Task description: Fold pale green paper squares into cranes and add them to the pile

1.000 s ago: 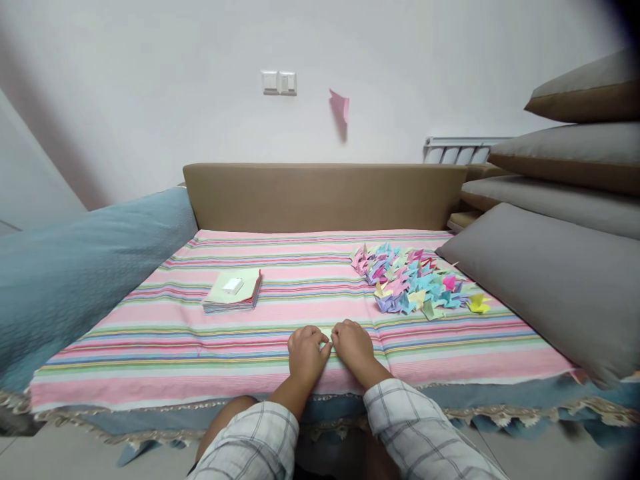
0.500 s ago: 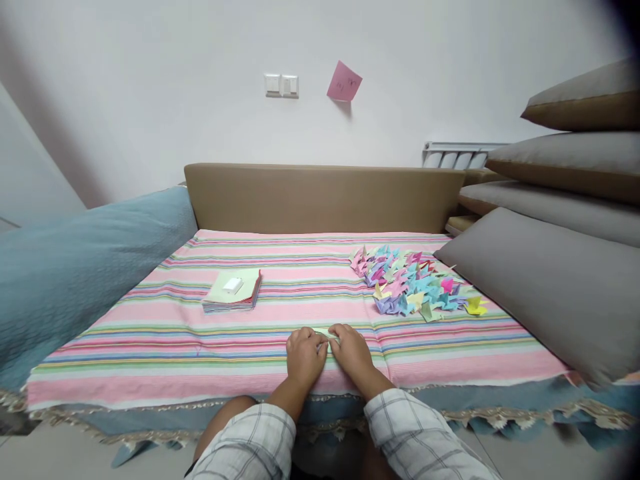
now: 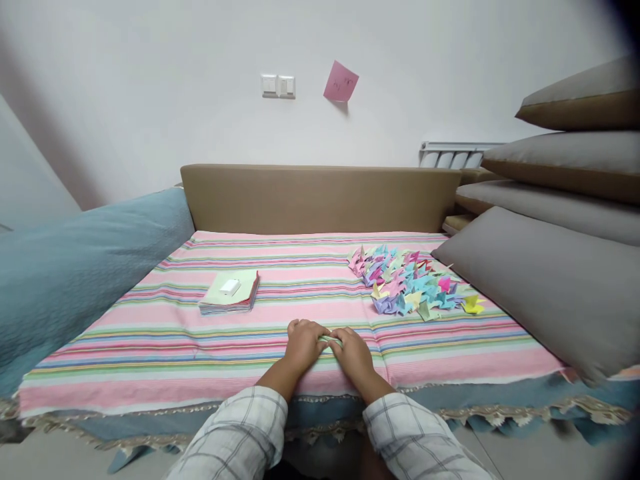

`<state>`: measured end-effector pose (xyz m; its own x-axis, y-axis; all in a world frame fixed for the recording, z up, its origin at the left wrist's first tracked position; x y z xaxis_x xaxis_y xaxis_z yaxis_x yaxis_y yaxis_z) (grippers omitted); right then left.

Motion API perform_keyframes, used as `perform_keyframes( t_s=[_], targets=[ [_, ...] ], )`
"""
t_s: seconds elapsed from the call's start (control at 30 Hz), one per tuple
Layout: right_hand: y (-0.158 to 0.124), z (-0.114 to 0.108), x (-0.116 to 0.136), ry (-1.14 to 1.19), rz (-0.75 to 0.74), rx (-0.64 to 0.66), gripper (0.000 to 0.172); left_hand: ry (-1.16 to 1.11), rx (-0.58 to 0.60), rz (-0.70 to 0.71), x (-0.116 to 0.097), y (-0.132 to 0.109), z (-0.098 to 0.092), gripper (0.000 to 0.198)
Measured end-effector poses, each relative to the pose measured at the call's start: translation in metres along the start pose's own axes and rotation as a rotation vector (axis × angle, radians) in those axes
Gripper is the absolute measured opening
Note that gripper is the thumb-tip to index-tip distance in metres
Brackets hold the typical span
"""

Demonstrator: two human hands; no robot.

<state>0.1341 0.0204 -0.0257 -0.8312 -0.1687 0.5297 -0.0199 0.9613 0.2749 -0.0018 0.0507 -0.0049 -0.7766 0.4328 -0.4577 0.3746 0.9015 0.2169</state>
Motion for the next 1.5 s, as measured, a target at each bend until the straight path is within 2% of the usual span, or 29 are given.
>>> perform_keyframes(
  t_s=[0.1,0.23,0.5,0.7,0.9,1.03,1.2,1.5],
  targets=[
    [-0.003,-0.001,-0.006,0.009,0.0,-0.016,0.015,-0.038,0.101,-0.074,0.006,0.009,0.0,0.013],
    [-0.009,-0.005,-0.016,0.039,0.012,-0.021,0.011,-0.046,0.117,-0.098,0.01,0.012,0.001,0.007],
    [-0.019,-0.006,-0.033,0.171,-0.192,-0.047,0.02,-0.033,0.141,-0.044,0.011,0.015,-0.001,0.005],
    [-0.023,-0.003,-0.041,0.149,-0.311,-0.089,0.019,0.0,0.145,0.094,0.014,0.017,-0.003,0.005],
    [-0.026,-0.003,-0.039,0.065,-0.374,-0.135,0.016,0.23,0.053,0.465,0.013,0.014,-0.006,0.013],
    [-0.027,-0.004,-0.038,0.031,-0.406,-0.137,0.017,0.41,-0.016,0.617,0.012,0.01,-0.005,0.026],
    [-0.028,-0.008,-0.039,0.022,-0.439,-0.11,0.015,0.472,-0.028,0.688,0.014,0.005,-0.002,0.022],
    [-0.034,-0.014,-0.042,-0.096,-0.43,-0.12,0.015,0.495,-0.04,0.676,0.013,0.0,0.002,0.019]
  ],
)
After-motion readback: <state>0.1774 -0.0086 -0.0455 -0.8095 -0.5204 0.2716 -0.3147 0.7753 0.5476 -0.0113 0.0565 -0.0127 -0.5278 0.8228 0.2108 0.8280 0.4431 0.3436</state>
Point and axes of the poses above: each hand's wrist, its own y-axis towards the middle knuckle, its own z-axis out of the palm, x = y × z, the point moved 2 cm from there along y, towards the middle knuckle, and after that the axes turned 4 degrees about -z, right-handed, at the moved point
